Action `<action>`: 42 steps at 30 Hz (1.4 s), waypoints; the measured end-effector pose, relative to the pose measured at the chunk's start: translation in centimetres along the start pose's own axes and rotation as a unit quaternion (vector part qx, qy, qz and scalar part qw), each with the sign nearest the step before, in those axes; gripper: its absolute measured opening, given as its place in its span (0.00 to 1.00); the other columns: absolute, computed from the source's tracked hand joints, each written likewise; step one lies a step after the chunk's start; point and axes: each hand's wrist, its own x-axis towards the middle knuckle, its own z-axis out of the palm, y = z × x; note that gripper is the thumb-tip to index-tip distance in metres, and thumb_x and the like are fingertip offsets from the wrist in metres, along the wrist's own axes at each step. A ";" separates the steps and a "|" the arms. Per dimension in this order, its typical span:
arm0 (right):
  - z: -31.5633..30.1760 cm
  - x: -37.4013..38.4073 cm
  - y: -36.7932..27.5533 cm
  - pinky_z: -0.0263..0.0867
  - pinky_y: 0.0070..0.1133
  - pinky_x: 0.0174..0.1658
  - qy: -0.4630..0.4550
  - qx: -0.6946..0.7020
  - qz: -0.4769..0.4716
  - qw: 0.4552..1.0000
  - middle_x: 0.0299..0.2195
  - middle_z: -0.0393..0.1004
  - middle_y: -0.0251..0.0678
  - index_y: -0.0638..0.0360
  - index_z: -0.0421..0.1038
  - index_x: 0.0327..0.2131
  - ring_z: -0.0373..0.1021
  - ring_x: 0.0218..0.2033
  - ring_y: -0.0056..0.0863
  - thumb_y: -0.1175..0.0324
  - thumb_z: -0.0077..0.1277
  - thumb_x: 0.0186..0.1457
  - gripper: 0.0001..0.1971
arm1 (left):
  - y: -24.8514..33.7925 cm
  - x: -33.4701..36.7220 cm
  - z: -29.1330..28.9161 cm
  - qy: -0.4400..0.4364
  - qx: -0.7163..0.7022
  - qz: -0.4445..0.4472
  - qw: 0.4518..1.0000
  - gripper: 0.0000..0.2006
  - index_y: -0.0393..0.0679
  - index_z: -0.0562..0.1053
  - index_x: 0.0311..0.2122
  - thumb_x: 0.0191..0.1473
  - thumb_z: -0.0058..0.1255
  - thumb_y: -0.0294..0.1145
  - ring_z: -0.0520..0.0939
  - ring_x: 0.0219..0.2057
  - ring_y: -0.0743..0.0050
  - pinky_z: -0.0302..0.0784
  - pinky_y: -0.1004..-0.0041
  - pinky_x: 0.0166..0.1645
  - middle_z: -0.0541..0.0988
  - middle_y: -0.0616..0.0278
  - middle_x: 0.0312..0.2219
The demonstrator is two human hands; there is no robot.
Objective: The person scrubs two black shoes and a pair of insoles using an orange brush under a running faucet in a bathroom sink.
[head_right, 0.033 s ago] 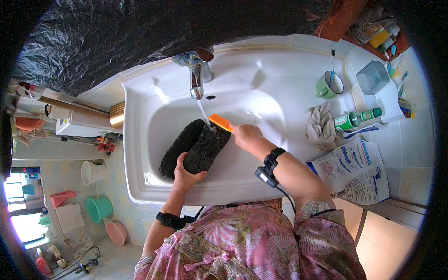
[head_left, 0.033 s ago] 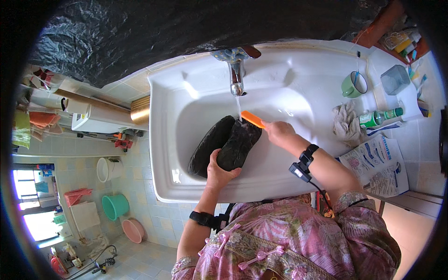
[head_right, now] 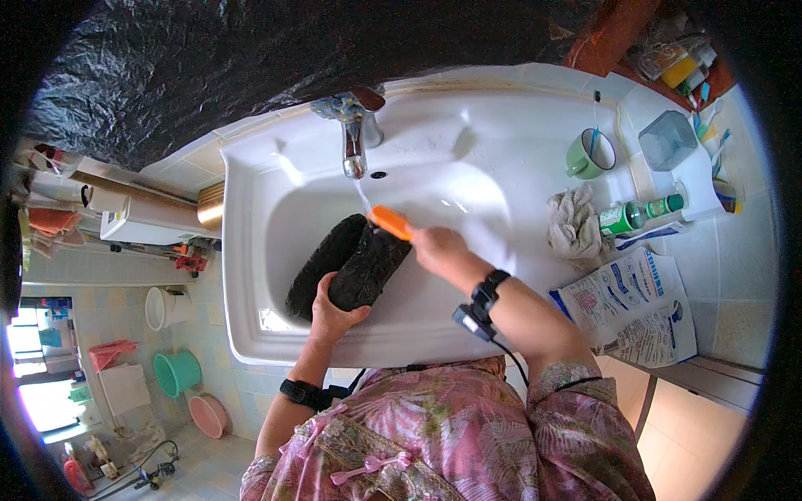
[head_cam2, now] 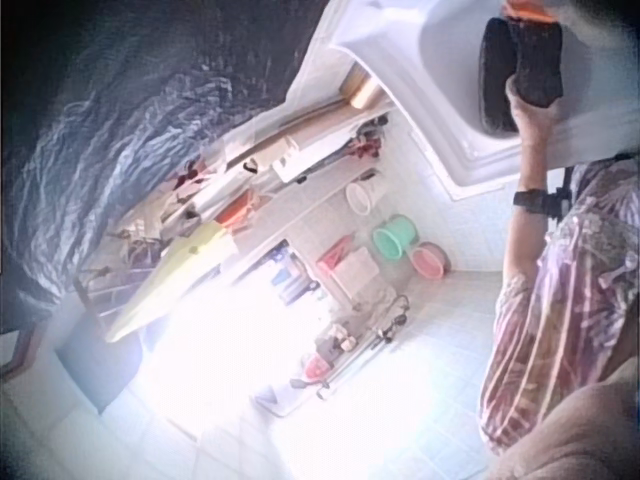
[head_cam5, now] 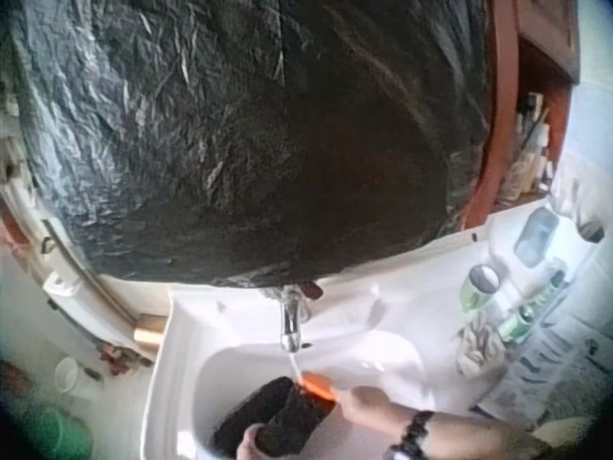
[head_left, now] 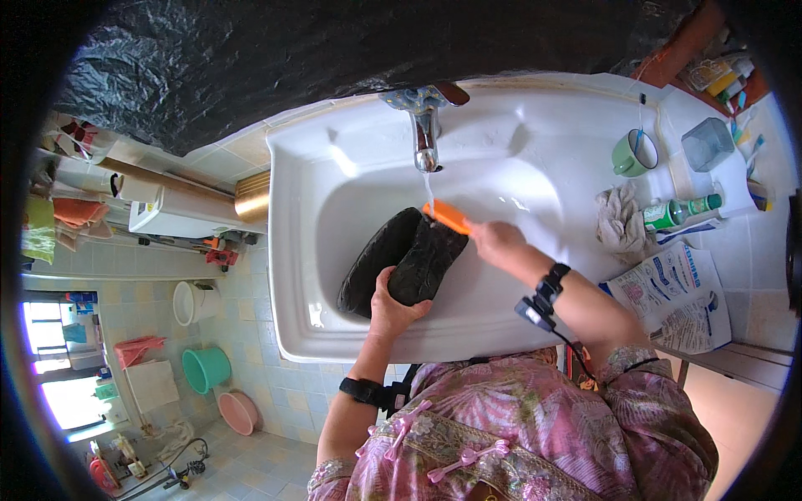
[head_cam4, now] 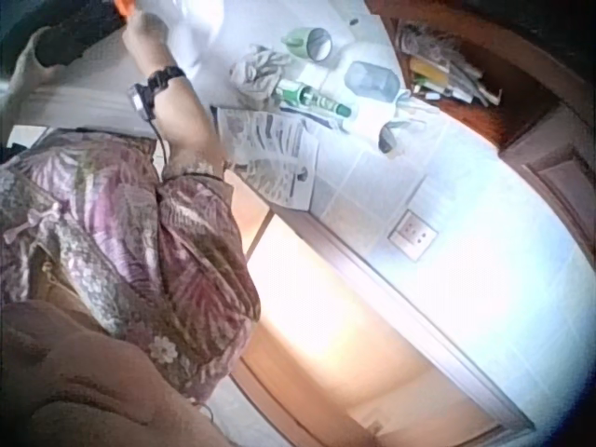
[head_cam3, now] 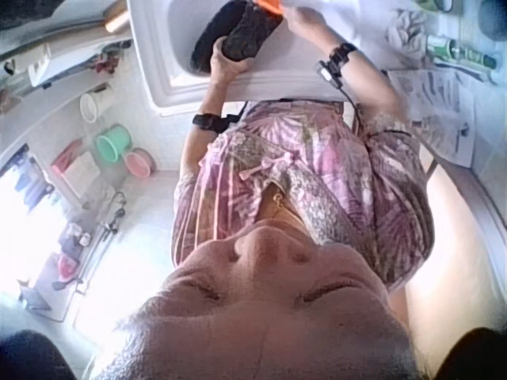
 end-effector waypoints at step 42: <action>-0.8 0.9 0.4 0.64 0.33 0.35 -0.067 0.047 0.057 0.995 0.26 0.71 0.44 0.52 0.63 0.46 0.69 0.30 0.42 0.64 0.39 0.53 0.16 | -2.1 1.0 0.0 -0.014 -0.132 -0.062 0.989 0.46 0.33 0.59 0.49 0.19 0.67 0.37 0.71 0.40 0.68 0.65 0.74 0.47 0.71 0.54 0.37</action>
